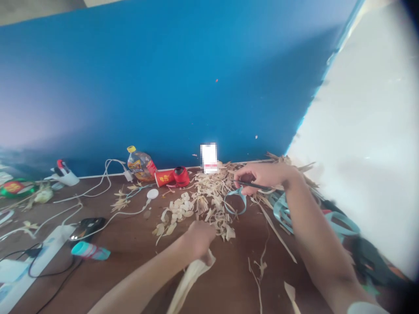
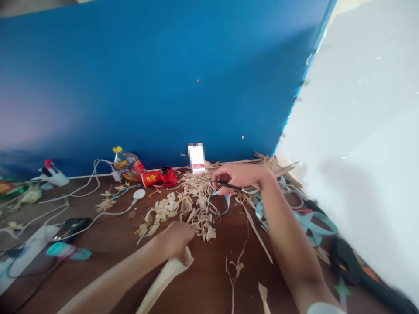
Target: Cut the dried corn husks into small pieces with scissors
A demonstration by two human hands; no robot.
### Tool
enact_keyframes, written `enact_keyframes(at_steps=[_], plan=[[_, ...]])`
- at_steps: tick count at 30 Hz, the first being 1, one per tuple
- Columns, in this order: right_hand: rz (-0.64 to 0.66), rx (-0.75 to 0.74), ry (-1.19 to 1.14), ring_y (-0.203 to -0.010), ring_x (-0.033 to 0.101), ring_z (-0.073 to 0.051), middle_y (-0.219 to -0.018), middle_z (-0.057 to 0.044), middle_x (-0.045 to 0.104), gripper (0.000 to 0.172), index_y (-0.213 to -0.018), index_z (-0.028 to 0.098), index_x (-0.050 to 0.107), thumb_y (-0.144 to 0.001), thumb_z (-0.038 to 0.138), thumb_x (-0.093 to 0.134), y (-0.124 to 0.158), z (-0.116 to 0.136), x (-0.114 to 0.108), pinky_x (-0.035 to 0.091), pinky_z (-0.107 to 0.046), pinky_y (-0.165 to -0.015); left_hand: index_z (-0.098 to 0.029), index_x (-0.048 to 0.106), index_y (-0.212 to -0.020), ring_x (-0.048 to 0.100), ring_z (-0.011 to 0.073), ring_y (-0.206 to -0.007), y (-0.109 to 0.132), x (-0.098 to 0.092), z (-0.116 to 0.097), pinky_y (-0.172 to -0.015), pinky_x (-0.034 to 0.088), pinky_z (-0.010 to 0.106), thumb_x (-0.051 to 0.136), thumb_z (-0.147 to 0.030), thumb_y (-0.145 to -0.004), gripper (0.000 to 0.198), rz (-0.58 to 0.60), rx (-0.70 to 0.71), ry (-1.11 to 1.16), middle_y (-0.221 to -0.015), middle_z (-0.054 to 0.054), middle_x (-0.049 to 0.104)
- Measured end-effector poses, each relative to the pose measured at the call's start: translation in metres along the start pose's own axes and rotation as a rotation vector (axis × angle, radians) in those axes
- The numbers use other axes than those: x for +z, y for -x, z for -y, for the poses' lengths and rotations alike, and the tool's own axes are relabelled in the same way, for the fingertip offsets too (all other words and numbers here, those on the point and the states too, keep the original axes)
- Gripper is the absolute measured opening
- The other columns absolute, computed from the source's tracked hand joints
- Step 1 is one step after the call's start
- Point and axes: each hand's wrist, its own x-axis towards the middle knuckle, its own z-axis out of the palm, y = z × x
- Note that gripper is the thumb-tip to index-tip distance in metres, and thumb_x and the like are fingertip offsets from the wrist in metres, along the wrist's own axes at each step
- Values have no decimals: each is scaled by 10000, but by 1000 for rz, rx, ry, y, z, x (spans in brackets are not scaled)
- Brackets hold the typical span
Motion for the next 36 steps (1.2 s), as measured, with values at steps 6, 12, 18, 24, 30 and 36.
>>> enact_keyframes(at_steps=[6,12,18,24,30,36], plan=[[-10,-79,112,-657,495,-131,-806,-28,615,321,-944,191,632,-747,442,663,-7,6,5,358,-267,-606,-245,656,-851,617,209,-775,-3,-9,2,-604,407,263,780,-244,-546,329,18,332,238,-832,10,672],[-305,-61,-35,-678,511,-139,-806,-28,616,297,-949,191,587,-762,417,631,-9,4,6,371,-277,-630,-207,674,-960,600,206,-899,-12,-76,45,-748,426,279,613,-388,-761,276,-631,360,847,-1009,59,668],[-488,20,-113,-705,545,-158,-821,-25,636,343,-925,217,510,-653,319,694,-31,-2,13,387,-274,-628,-166,642,-852,568,164,-757,-40,-89,51,-696,410,264,674,-356,-708,240,-1054,270,1200,-827,46,647],[-595,103,-7,-599,486,-140,-708,-18,599,259,-882,201,530,-627,171,561,-53,-5,23,334,-262,-531,-166,627,-921,564,145,-664,-46,-97,49,-601,394,238,701,-347,-699,296,-1073,264,1290,-752,31,634],[-818,-2,-255,-555,478,-124,-664,3,587,305,-909,186,508,-624,245,599,-62,-10,24,352,-246,-512,-147,601,-1043,602,165,-715,-45,-100,38,-591,459,252,702,-414,-717,434,-1000,282,1512,-893,82,659],[-909,47,-265,-540,497,-127,-685,9,613,442,-1017,204,452,-609,231,617,-68,-20,23,359,-238,-499,-142,639,-914,601,174,-666,-53,-95,33,-547,460,256,627,-409,-781,298,-956,292,1454,-810,76,650]])
